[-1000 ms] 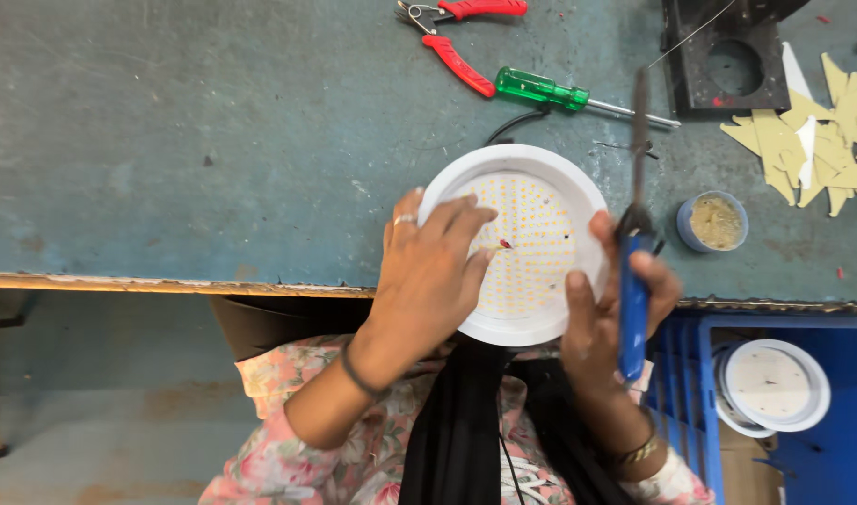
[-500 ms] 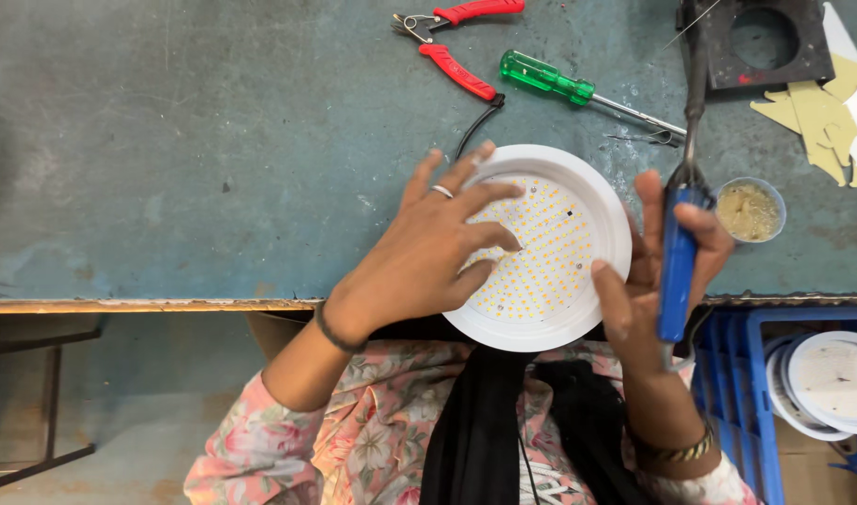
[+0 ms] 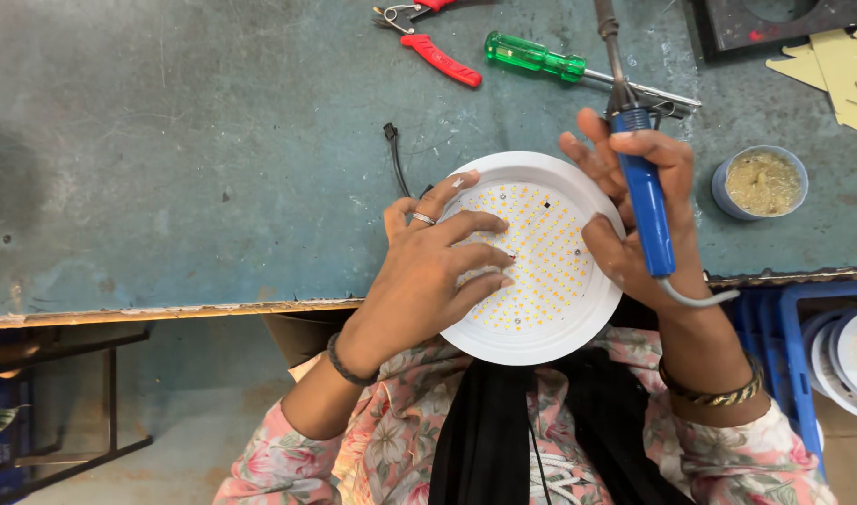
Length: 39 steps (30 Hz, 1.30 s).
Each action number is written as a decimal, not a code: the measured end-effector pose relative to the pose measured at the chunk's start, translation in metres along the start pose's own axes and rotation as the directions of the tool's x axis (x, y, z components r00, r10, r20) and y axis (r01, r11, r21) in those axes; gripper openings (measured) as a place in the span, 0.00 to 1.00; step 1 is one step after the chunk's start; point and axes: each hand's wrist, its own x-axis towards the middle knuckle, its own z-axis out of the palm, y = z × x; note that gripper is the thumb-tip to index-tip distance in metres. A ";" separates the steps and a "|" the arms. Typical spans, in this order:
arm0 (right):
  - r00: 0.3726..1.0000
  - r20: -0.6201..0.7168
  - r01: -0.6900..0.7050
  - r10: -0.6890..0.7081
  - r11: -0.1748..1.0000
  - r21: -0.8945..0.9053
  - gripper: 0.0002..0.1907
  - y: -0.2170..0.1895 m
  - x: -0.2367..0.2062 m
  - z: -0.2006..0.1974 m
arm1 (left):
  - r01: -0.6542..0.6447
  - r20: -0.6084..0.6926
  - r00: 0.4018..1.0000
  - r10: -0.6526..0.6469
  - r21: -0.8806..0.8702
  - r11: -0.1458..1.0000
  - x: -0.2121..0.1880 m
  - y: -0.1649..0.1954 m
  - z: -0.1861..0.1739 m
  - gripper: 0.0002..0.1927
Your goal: The person solders small components onto a circular LED module using a soldering iron and flux. They repeatedly dip the iron into a small container of flux, apply it to specific points on the module, and use wire cutters to trim excess leads. The person works on multiple modules, setting completed units aside and picking up new ones from a stack.
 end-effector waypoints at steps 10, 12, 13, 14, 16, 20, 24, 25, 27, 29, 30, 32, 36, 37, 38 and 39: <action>0.991 -0.104 -0.083 0.079 0.996 -0.038 0.35 -0.010 -0.024 0.012 | 0.054 0.077 0.995 -0.059 0.068 0.996 0.012 0.011 0.003 0.16; 0.992 -0.099 -0.087 0.081 0.995 -0.058 0.35 -0.010 -0.025 0.012 | 0.032 0.107 0.994 -0.036 0.042 0.999 0.010 0.006 0.000 0.15; 0.992 -0.095 -0.086 0.079 0.993 -0.078 0.35 -0.009 -0.025 0.011 | 0.019 0.117 0.993 -0.022 0.027 0.999 0.008 0.003 -0.002 0.15; 0.993 -0.090 -0.085 0.076 0.992 -0.098 0.35 -0.009 -0.024 0.011 | 0.007 0.126 0.992 -0.009 0.012 1.000 0.007 0.001 -0.002 0.14; 0.994 -0.086 -0.072 0.064 0.993 -0.090 0.35 -0.009 -0.024 0.011 | 0.015 0.120 0.993 -0.019 0.033 0.999 0.005 0.000 -0.001 0.11; 0.994 -0.087 -0.071 0.064 0.994 -0.084 0.35 -0.009 -0.023 0.012 | 0.026 0.116 0.993 -0.027 0.011 1.000 0.004 0.001 -0.001 0.08; 0.995 -0.083 -0.064 0.057 0.994 -0.084 0.35 -0.010 -0.024 0.013 | 0.018 0.109 0.994 -0.015 -0.020 1.000 0.004 0.003 -0.003 0.09; 0.995 -0.081 -0.059 0.053 0.995 -0.083 0.35 -0.010 -0.024 0.013 | 0.010 0.116 0.993 -0.008 -0.018 1.000 0.003 0.002 -0.004 0.09; 0.995 -0.082 -0.055 0.048 0.995 -0.086 0.34 -0.010 -0.024 0.013 | 0.001 0.125 0.992 0.002 -0.022 1.000 0.002 0.000 -0.005 0.10; 0.995 -0.088 -0.057 0.049 0.994 -0.092 0.34 -0.010 -0.025 0.014 | 0.000 0.131 0.991 0.004 -0.034 0.999 0.001 -0.001 -0.005 0.12; 0.995 -0.089 -0.058 0.050 0.994 -0.093 0.34 -0.010 -0.025 0.014 | 0.003 0.132 0.991 0.002 -0.037 0.999 0.000 -0.002 -0.005 0.12; 0.995 -0.091 -0.059 0.051 0.994 -0.095 0.34 -0.010 -0.026 0.014 | 0.007 0.133 0.991 -0.002 -0.041 0.999 0.000 -0.003 -0.005 0.12; 0.994 -0.095 -0.066 0.059 0.996 -0.066 0.34 -0.009 -0.027 0.014 | -0.001 0.100 0.995 0.006 -0.049 0.999 -0.001 -0.002 -0.005 0.12; 0.993 -0.097 -0.068 0.061 0.996 -0.062 0.34 -0.009 -0.028 0.014 | -0.001 0.085 0.996 0.005 -0.050 0.999 -0.001 -0.001 -0.004 0.11; 0.993 -0.099 -0.069 0.063 0.996 -0.058 0.34 -0.008 -0.028 0.014 | -0.001 0.069 0.998 0.004 -0.051 0.999 0.000 -0.001 -0.003 0.11; 0.994 -0.098 -0.064 0.058 0.996 -0.059 0.34 -0.008 -0.028 0.014 | 0.012 0.035 0.999 -0.011 -0.026 1.000 0.000 0.001 -0.001 0.10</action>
